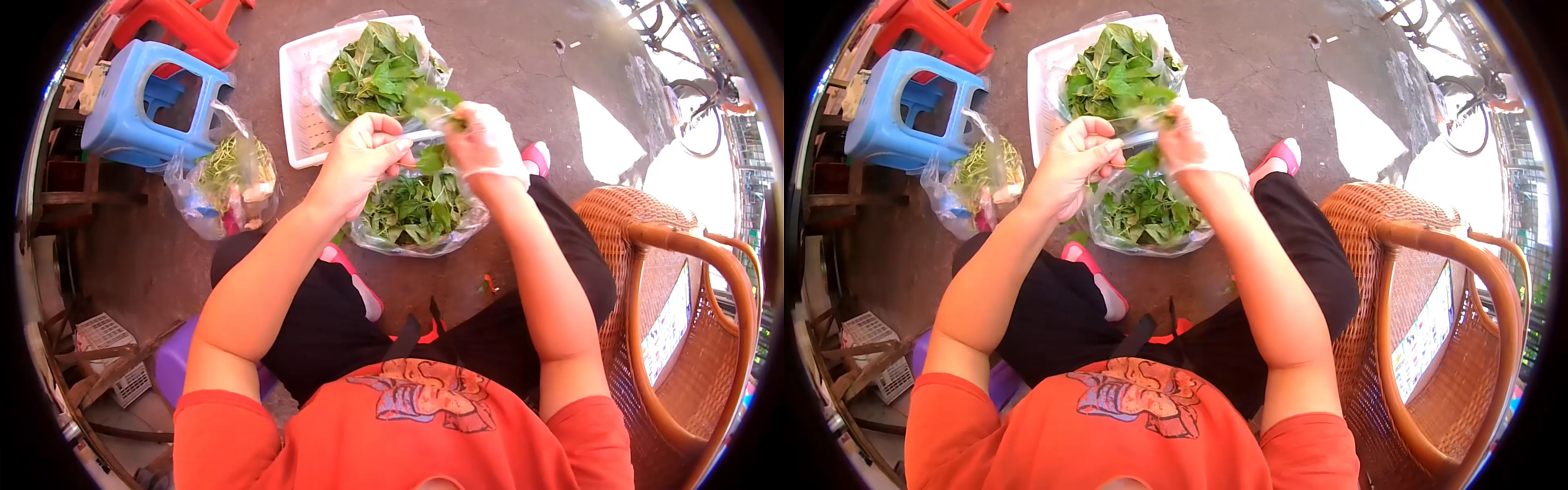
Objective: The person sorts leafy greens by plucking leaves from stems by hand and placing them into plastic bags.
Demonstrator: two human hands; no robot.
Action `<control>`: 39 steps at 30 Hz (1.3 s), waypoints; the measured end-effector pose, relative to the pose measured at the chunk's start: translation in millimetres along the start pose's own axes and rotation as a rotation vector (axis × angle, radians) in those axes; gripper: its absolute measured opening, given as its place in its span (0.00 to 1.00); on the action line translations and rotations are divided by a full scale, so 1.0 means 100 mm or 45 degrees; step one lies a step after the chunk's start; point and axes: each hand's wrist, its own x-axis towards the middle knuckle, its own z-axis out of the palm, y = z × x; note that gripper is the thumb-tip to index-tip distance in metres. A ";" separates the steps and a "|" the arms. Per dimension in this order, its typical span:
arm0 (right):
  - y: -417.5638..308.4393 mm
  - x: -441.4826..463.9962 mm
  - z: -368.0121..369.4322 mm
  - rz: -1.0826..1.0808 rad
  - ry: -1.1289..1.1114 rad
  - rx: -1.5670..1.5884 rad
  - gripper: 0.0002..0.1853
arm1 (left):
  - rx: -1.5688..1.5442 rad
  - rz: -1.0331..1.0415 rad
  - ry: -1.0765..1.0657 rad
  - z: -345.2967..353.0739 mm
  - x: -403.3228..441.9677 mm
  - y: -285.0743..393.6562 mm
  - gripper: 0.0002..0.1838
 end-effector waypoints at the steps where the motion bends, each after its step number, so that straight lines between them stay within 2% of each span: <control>1: 0.07 0.02 0.02 0.074 0.018 0.046 0.13 | -0.016 0.002 0.033 -0.03 -0.01 0.02 0.12; 3: 0.00 0.02 -0.08 0.254 -0.279 1.014 0.16 | -0.064 0.011 0.117 -0.06 -0.06 0.06 0.11; 4: -0.14 -0.05 -0.25 0.531 -0.479 1.128 0.16 | -0.031 0.030 0.116 -0.09 -0.06 0.03 0.11; 7: -0.19 -0.14 0.04 0.494 -0.575 1.213 0.13 | 0.090 0.153 0.148 -0.13 -0.09 -0.05 0.12; 8: -0.35 -0.20 0.08 0.520 -0.544 1.176 0.11 | 0.090 0.185 0.143 -0.12 -0.11 -0.04 0.12; 9: -0.29 -0.25 0.20 0.273 -0.637 1.242 0.07 | 0.139 0.194 0.151 -0.14 -0.12 -0.05 0.12; 11: -0.33 -0.32 0.39 0.372 -0.585 1.132 0.06 | 0.241 0.216 0.165 -0.17 -0.15 -0.09 0.12; 12: -0.43 -0.36 0.35 0.406 -0.503 1.161 0.05 | 0.183 0.302 0.220 -0.16 -0.14 -0.12 0.10; 15: -0.41 -0.39 0.40 0.487 -0.521 1.350 0.04 | 0.074 0.279 0.249 -0.16 -0.18 -0.06 0.09; 17: -0.38 -0.39 0.40 0.306 -0.594 1.094 0.06 | 0.025 0.269 0.314 -0.17 -0.21 -0.01 0.08; 20: -0.35 -0.45 0.40 -0.016 -0.530 0.617 0.06 | -0.100 0.208 0.380 -0.21 -0.20 0.04 0.09; 23: -0.37 -0.44 0.42 0.467 -0.458 1.421 0.08 | -0.147 0.127 0.283 -0.29 -0.18 0.06 0.10; 24: -0.36 -0.41 0.40 0.542 -0.449 1.474 0.10 | -0.142 0.103 0.273 -0.27 -0.20 0.08 0.10; 27: -0.40 -0.38 0.34 0.525 -0.420 1.536 0.11 | -0.069 0.078 0.224 -0.23 -0.21 0.06 0.10; 32: -0.50 -0.38 0.49 0.579 -0.356 1.520 0.04 | -0.153 0.136 0.218 -0.20 -0.25 0.07 0.09; 35: -0.58 -0.37 0.50 0.517 -0.366 1.220 0.05 | -0.221 0.254 0.324 -0.26 -0.22 0.05 0.09; 36: -0.49 -0.35 0.60 0.410 -0.335 1.003 0.07 | -0.208 0.284 0.364 -0.31 -0.21 0.06 0.08; 39: -0.49 -0.31 0.64 0.182 -0.372 0.928 0.08 | -0.301 0.348 0.583 -0.44 -0.22 0.22 0.08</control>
